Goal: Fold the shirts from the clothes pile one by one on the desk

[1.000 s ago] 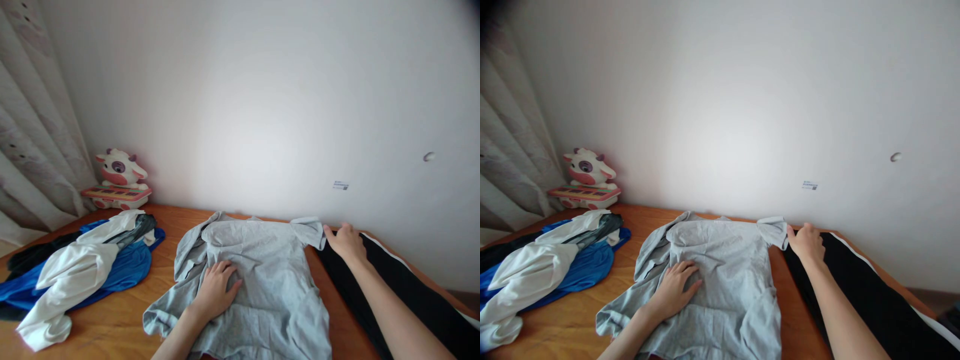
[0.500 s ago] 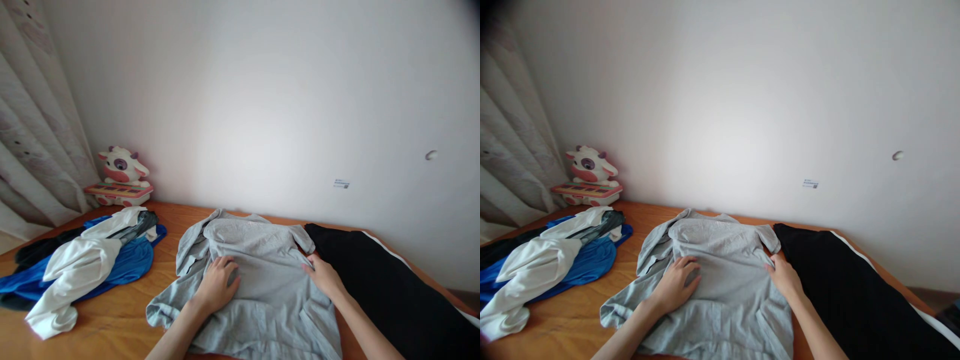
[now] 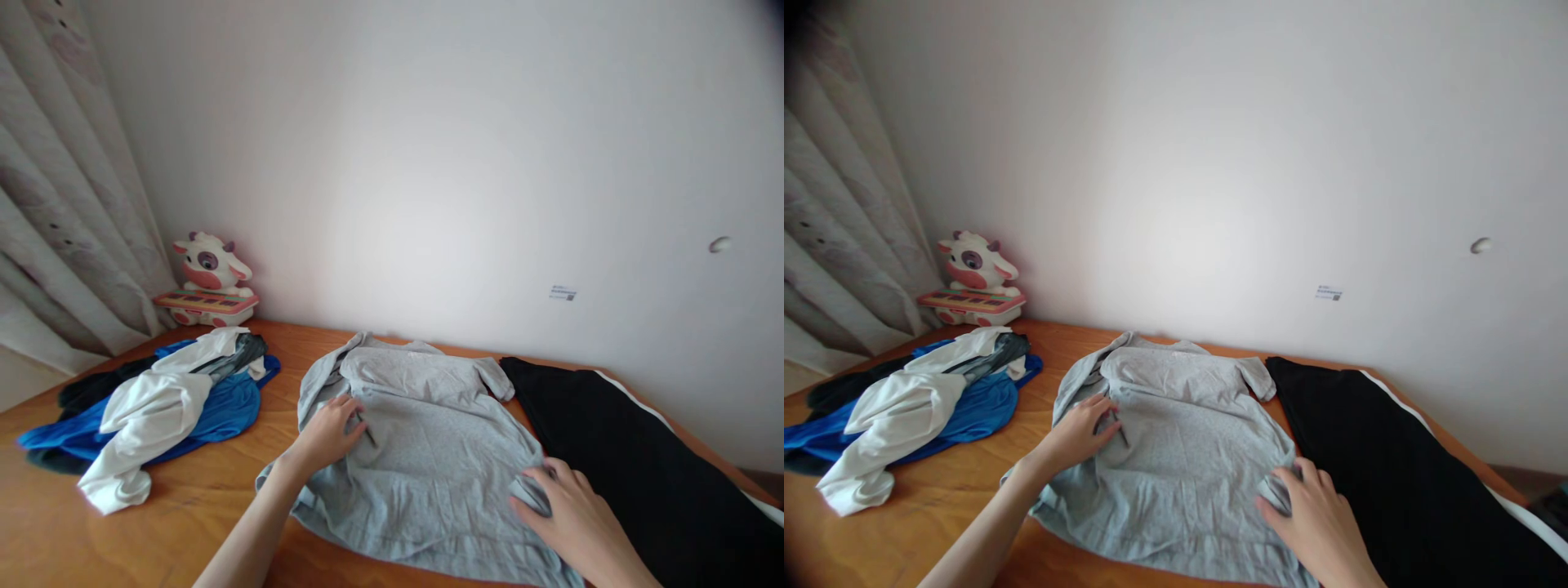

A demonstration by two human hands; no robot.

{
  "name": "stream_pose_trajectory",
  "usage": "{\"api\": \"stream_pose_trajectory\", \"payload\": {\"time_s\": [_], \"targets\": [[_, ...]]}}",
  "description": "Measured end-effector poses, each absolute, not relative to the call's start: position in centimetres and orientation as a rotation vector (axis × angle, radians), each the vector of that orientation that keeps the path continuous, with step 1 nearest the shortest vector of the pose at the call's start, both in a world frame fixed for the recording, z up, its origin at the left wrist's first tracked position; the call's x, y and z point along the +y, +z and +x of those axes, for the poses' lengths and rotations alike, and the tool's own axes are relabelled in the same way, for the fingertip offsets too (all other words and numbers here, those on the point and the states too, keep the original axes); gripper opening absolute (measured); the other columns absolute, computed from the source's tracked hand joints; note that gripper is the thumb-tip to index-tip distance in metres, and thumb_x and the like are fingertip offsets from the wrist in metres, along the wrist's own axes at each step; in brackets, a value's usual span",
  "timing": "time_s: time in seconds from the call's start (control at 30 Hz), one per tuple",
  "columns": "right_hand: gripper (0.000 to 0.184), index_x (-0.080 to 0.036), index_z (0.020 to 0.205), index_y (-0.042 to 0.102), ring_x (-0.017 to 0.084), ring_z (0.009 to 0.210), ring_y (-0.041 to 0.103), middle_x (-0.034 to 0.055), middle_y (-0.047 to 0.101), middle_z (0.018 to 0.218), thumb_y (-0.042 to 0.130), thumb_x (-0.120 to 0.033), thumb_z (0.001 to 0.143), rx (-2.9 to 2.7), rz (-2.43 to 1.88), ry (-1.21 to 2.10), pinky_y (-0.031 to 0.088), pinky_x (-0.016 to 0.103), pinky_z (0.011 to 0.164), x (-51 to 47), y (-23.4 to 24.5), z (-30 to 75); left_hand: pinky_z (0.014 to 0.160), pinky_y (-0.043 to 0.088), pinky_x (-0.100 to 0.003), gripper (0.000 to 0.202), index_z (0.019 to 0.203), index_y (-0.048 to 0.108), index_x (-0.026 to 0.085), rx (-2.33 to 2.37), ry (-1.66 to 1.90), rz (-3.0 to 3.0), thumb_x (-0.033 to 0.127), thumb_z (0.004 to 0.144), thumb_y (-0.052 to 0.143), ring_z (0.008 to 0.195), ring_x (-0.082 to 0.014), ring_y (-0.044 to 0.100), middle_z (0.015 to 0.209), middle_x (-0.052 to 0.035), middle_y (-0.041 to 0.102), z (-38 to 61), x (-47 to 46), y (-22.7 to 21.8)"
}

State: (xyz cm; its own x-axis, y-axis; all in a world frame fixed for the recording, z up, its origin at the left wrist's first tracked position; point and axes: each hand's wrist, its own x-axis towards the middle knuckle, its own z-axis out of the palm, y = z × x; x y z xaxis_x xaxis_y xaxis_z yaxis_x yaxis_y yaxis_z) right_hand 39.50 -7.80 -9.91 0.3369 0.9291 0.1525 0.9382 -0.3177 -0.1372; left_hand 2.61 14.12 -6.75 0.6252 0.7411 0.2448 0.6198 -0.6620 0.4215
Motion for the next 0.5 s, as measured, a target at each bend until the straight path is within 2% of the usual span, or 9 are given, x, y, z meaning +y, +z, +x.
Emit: {"api": "stream_pose_trajectory", "payload": {"time_s": [0.07,0.13,0.23,0.3,0.4,0.5], "targets": [[0.035,-0.027,0.105,0.071,0.032,0.095,0.067,0.0131,0.067,0.115,0.052,-0.042,0.079,-1.637,-2.352,-0.022,0.053,0.043,0.08,-8.9,-10.7,40.8,0.077,0.05,-0.034,0.027,0.097,0.065,0.02,1.234,0.524,2.51,0.043,0.092,0.053,0.083,-0.0233,0.066,0.093,-0.0074,0.068,0.6,13.7,-6.3],[0.04,-0.027,0.11,0.067,0.029,0.095,0.069,0.0117,0.069,0.113,0.047,-0.036,0.076,-1.536,-2.267,0.068,0.053,0.041,0.081,-9.7,-10.9,42.1,0.076,0.048,-0.034,0.03,0.093,0.063,0.021,1.34,0.503,2.493,0.05,0.089,0.056,0.081,-0.0233,0.066,0.091,-0.0064,0.067,-1.9,13.4,-6.3],[0.041,-0.028,0.109,0.066,0.03,0.105,0.069,0.0095,0.073,0.114,0.05,-0.041,0.073,-1.343,-2.137,0.254,0.053,0.041,0.091,-10.6,-10.2,43.5,0.084,0.047,-0.037,0.035,0.089,0.061,0.022,1.512,0.516,2.478,0.057,0.081,0.062,0.091,-0.0284,0.066,0.095,-0.0089,0.069,-5.9,12.8,-6.4],[0.042,-0.027,0.106,0.067,0.031,0.113,0.067,0.0093,0.074,0.116,0.055,-0.046,0.071,-1.226,-2.028,0.389,0.052,0.04,0.096,-11.0,-9.3,43.8,0.079,0.047,-0.036,0.037,0.086,0.06,0.023,1.543,0.435,2.402,0.059,0.078,0.063,0.087,-0.0288,0.067,0.091,-0.0084,0.07,-7.8,12.2,-6.3],[0.044,-0.025,0.103,0.07,0.031,0.11,0.069,0.0095,0.075,0.115,0.06,-0.052,0.071,-1.048,-1.878,0.514,0.056,0.035,0.087,-11.6,-8.3,43.6,0.063,0.042,-0.03,0.034,0.075,0.058,0.025,1.436,0.322,2.25,0.058,0.078,0.058,0.068,-0.0226,0.063,0.07,-0.0011,0.067,-9.1,11.1,-6.0],[0.044,-0.023,0.096,0.074,0.032,0.103,0.07,0.0102,0.077,0.109,0.066,-0.053,0.066,-0.903,-1.835,0.505,0.057,0.034,0.08,-12.2,-7.9,43.6,0.056,0.039,-0.028,0.041,0.067,0.054,0.025,1.425,0.528,2.065,0.064,0.075,0.056,0.059,-0.0184,0.056,0.059,0.0028,0.059,-9.4,10.3,-5.6]]}}
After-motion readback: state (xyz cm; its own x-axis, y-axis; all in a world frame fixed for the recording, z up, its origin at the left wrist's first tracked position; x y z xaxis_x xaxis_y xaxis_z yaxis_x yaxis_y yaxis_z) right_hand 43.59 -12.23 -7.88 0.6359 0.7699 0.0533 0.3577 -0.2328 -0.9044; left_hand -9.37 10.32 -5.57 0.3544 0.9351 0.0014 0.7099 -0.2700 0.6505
